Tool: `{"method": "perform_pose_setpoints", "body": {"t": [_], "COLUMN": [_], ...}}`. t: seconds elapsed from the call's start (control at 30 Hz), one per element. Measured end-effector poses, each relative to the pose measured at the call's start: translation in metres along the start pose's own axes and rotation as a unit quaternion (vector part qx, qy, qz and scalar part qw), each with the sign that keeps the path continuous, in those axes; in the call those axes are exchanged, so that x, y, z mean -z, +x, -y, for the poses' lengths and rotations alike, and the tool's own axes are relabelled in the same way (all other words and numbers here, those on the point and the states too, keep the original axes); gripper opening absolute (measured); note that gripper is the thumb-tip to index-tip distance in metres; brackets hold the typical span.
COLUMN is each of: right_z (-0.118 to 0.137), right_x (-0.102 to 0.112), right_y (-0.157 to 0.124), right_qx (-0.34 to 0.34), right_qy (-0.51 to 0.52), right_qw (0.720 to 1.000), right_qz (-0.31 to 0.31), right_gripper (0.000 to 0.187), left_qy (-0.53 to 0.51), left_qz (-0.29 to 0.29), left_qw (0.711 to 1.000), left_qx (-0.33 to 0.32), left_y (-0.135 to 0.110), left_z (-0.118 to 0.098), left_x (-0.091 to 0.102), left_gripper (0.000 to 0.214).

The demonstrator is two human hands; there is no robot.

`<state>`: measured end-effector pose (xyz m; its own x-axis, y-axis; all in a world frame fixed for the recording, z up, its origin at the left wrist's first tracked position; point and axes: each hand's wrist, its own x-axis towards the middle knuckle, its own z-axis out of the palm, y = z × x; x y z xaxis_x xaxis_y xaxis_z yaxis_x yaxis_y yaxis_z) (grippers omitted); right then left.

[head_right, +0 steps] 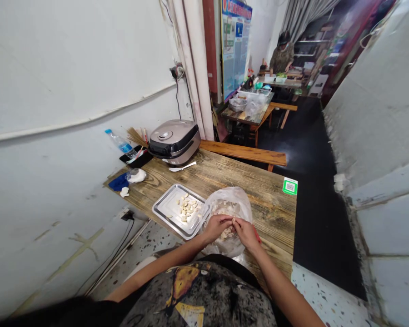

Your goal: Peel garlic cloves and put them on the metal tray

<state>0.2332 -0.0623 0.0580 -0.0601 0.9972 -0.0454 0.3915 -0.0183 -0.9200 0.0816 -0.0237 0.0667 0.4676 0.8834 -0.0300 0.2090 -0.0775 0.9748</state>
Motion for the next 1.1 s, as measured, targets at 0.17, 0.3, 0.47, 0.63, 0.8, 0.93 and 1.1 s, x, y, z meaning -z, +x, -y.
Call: {"method": "perform_pose_setpoints", "body": {"t": [0.17,0.3,0.47,0.63,0.8,0.93,1.1], "right_z": [-0.001,-0.002,0.003,-0.015,-0.026,-0.01,0.006], "right_x": [-0.007,-0.01,-0.01,-0.014,-0.014,-0.014,-0.018], "right_y": [0.001,0.005,0.009,0.014,0.017,0.016,0.016], "right_qx": [-0.033,-0.047,-0.01,-0.052,-0.063,-0.05,-0.035], "right_qy": [0.003,-0.032,-0.069,-0.082,-0.084,-0.015,0.018], "right_qw": [0.999,0.998,0.997,0.995,0.994,0.997,0.995], "right_qz": [0.004,-0.021,-0.042,-0.039,-0.025,-0.064,-0.092], "right_gripper": [0.046,0.042,0.039,0.039,0.033,0.039,0.038], "left_qy": [-0.041,-0.002,-0.077,-0.14,-0.053,0.033,0.078], "left_qz": [-0.009,-0.056,-0.028,-0.074,-0.123,-0.153,-0.148], "left_qw": [0.999,0.998,0.996,0.979,0.984,0.984,0.985], "left_qx": [0.004,0.002,0.036,0.126,0.119,0.08,0.04], "left_y": [-0.007,-0.008,-0.004,-0.001,0.0,-0.001,-0.004], "left_z": [0.001,-0.001,-0.002,0.009,0.016,0.006,-0.008], "left_x": [-0.007,-0.007,-0.005,-0.008,-0.006,0.001,0.004], "left_gripper": [0.026,0.021,0.023,0.029,0.021,0.017,0.015]}}
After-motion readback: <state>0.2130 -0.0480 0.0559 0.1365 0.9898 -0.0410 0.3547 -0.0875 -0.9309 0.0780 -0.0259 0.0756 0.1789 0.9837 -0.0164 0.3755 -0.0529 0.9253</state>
